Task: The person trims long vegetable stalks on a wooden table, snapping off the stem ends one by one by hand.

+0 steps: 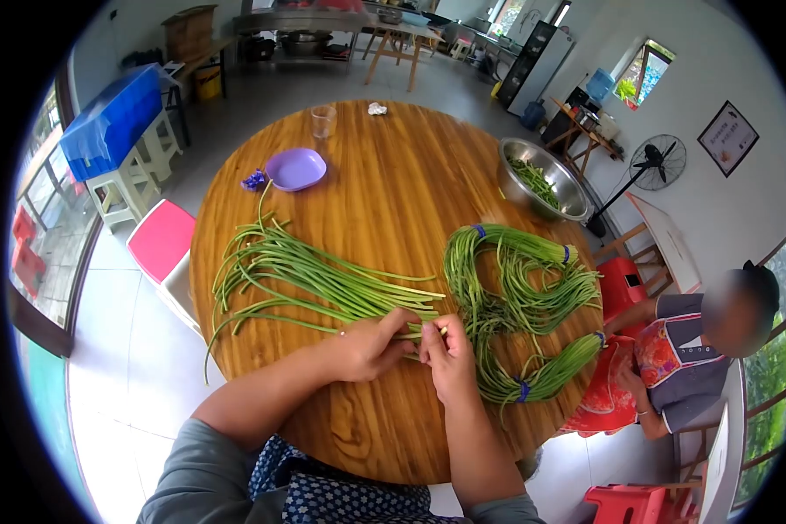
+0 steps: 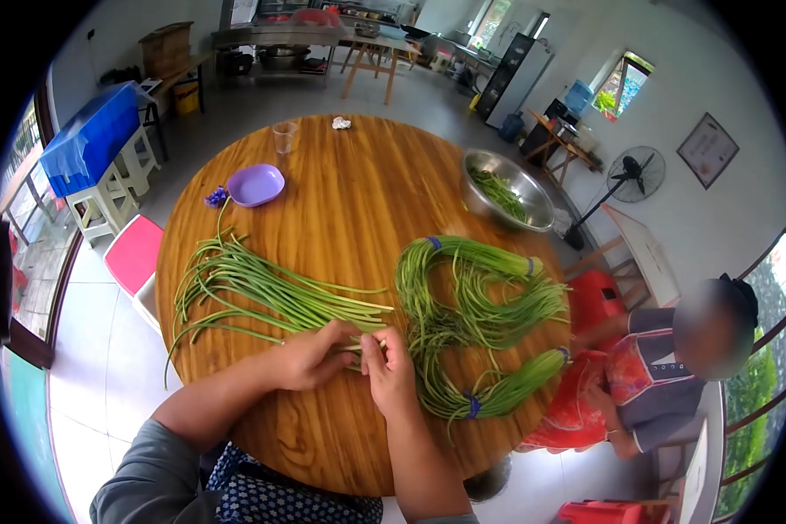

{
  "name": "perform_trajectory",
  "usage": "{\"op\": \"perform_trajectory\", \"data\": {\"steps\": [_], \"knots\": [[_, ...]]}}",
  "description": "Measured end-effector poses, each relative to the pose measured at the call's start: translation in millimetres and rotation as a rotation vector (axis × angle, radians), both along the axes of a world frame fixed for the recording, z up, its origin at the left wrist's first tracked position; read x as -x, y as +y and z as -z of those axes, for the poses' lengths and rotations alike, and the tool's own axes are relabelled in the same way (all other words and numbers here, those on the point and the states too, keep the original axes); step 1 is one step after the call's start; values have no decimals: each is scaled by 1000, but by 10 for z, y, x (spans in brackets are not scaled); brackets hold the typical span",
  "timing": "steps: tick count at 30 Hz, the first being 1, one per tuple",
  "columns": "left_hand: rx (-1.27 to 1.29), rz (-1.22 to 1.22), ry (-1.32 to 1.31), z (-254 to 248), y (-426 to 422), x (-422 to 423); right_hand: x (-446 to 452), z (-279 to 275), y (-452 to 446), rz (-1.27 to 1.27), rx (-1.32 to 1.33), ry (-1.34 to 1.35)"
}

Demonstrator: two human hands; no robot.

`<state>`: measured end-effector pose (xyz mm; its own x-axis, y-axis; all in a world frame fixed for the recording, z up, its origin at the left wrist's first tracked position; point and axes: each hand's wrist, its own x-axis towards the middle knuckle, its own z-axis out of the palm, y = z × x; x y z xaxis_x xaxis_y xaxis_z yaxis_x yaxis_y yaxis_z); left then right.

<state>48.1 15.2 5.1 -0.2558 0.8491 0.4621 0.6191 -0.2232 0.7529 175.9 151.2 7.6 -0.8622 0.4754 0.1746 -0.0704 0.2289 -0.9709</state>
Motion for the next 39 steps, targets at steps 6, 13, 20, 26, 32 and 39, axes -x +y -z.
{"op": "perform_trajectory", "data": {"steps": [6, 13, 20, 26, 32, 39], "knots": [[90, -66, 101, -155, -70, 83, -24, -92, 82, 75, 493, 80], [16, -28, 85, -184, -81, 69, -58, -134, 57, -43, 600, 56], [6, -26, 12, -170, -81, 102, -46, -109, 45, -99, 765, 164], [83, -136, -79, -103, -42, 59, 34, -94, -158, 112, -686, 264], [17, -87, -209, -263, -59, -48, -43, 13, -9, 114, 357, 198], [-147, 52, -243, -290, -43, -42, 19, -119, 67, 152, 1024, 238]]}}
